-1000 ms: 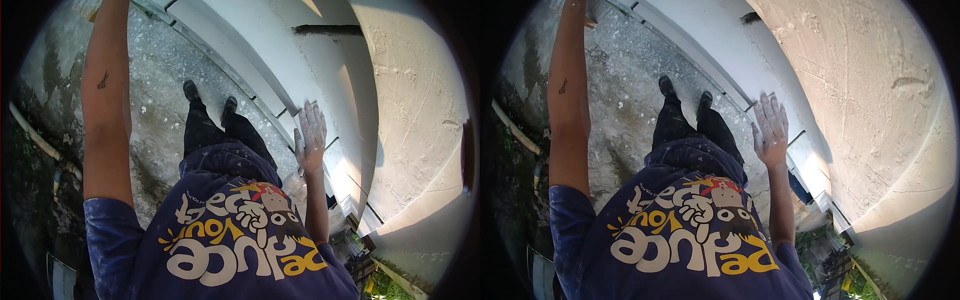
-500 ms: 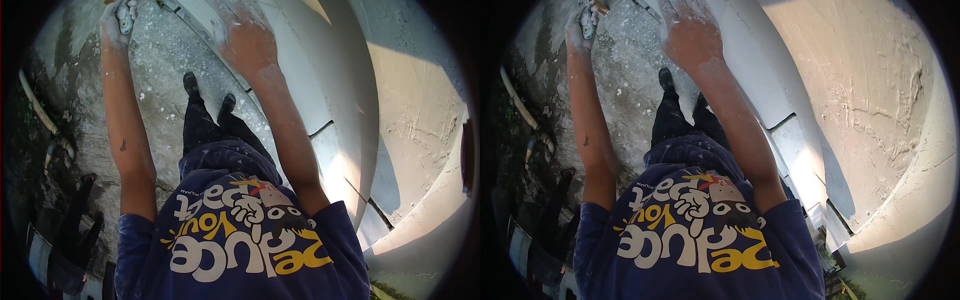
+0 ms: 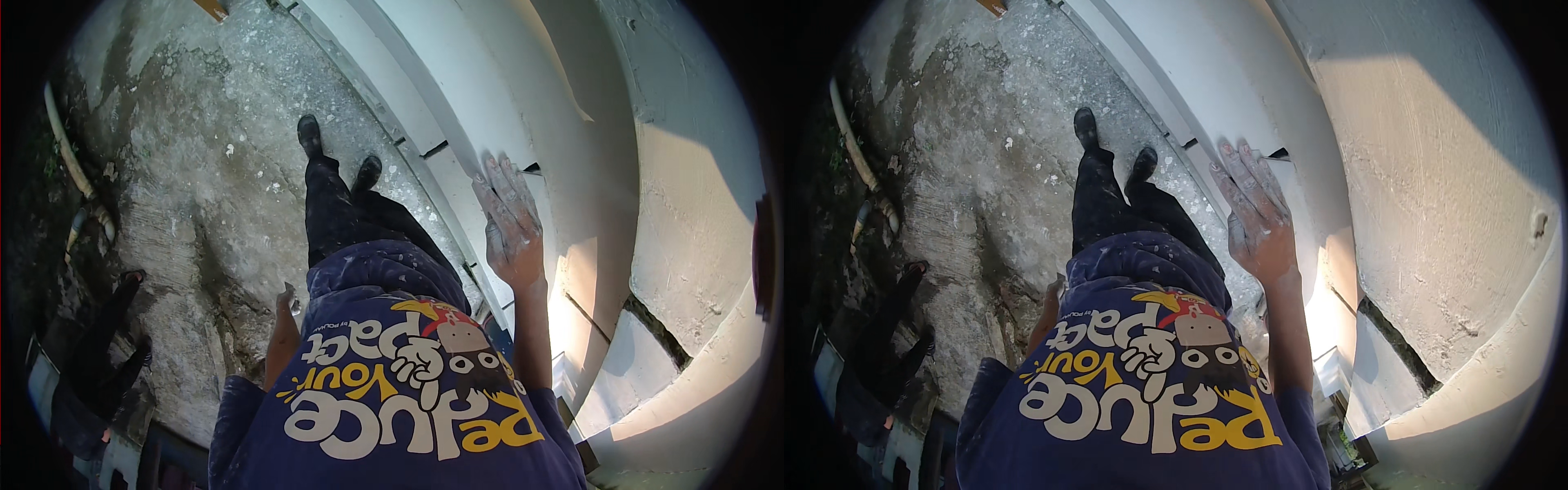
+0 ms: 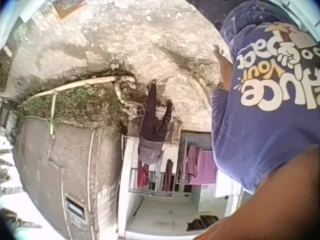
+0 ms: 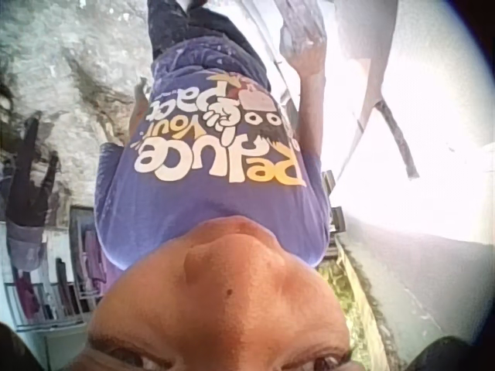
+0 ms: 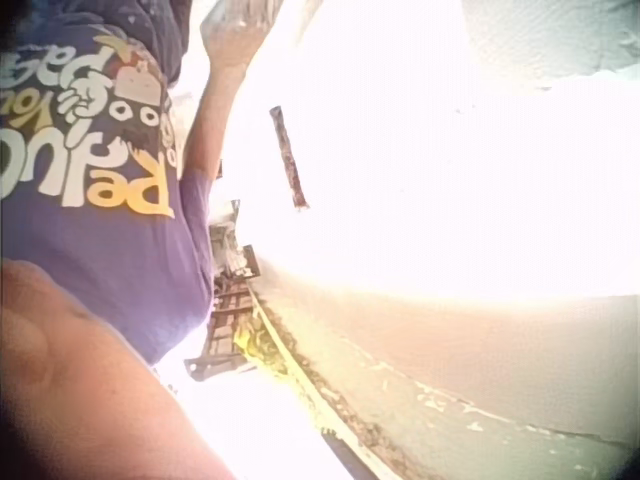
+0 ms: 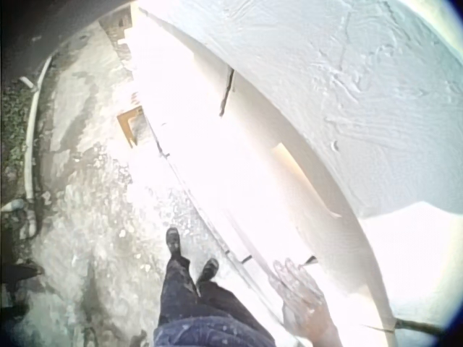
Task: Patching and smoothing a concrete or plaster wall using a scraper and a white patching compound.
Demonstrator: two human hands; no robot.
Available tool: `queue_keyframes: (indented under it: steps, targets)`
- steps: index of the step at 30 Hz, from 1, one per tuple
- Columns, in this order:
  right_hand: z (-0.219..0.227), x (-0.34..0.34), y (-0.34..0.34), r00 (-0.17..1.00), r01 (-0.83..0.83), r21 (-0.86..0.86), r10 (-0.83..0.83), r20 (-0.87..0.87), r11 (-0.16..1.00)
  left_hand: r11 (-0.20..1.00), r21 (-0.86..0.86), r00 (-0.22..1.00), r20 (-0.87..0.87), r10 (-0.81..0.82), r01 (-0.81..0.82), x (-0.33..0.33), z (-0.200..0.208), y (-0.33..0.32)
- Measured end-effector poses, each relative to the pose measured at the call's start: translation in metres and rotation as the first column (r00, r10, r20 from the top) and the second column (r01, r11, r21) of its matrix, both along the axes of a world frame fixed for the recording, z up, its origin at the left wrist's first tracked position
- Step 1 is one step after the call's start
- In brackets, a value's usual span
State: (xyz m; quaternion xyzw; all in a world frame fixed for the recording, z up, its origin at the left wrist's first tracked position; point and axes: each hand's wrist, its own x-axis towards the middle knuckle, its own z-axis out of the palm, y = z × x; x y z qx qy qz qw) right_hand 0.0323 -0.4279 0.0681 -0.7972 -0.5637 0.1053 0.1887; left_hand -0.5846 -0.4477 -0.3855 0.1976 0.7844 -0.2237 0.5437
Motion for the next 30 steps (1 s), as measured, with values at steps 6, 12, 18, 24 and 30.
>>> queue_keyframes:
  steps: [6,12,18,24,30]
  targets:
    - [-0.005,0.023,0.049,0.980,-0.185,0.165,0.193,-0.038,0.969,0.815,0.399,0.844,0.157,-0.513,0.420,0.098,0.048,0.064]
    - [-0.016,0.029,0.096,0.971,-0.208,0.222,0.228,-0.067,0.953,0.651,0.743,0.833,0.257,-0.491,0.154,0.205,0.067,0.239]
    - [-0.006,0.014,0.009,0.936,0.018,0.225,0.062,-0.345,0.974,0.527,0.833,0.721,0.468,-0.511,-0.168,0.301,0.172,0.309]
    - [-0.012,0.026,0.050,0.961,-0.058,0.265,0.126,-0.248,0.963,0.339,0.920,0.720,0.100,-0.687,0.196,0.350,0.200,0.264]
    - [-0.007,0.012,0.055,0.982,-0.056,0.278,0.102,-0.157,0.959,0.303,0.946,0.527,0.201,-0.826,0.114,0.402,0.240,0.211]
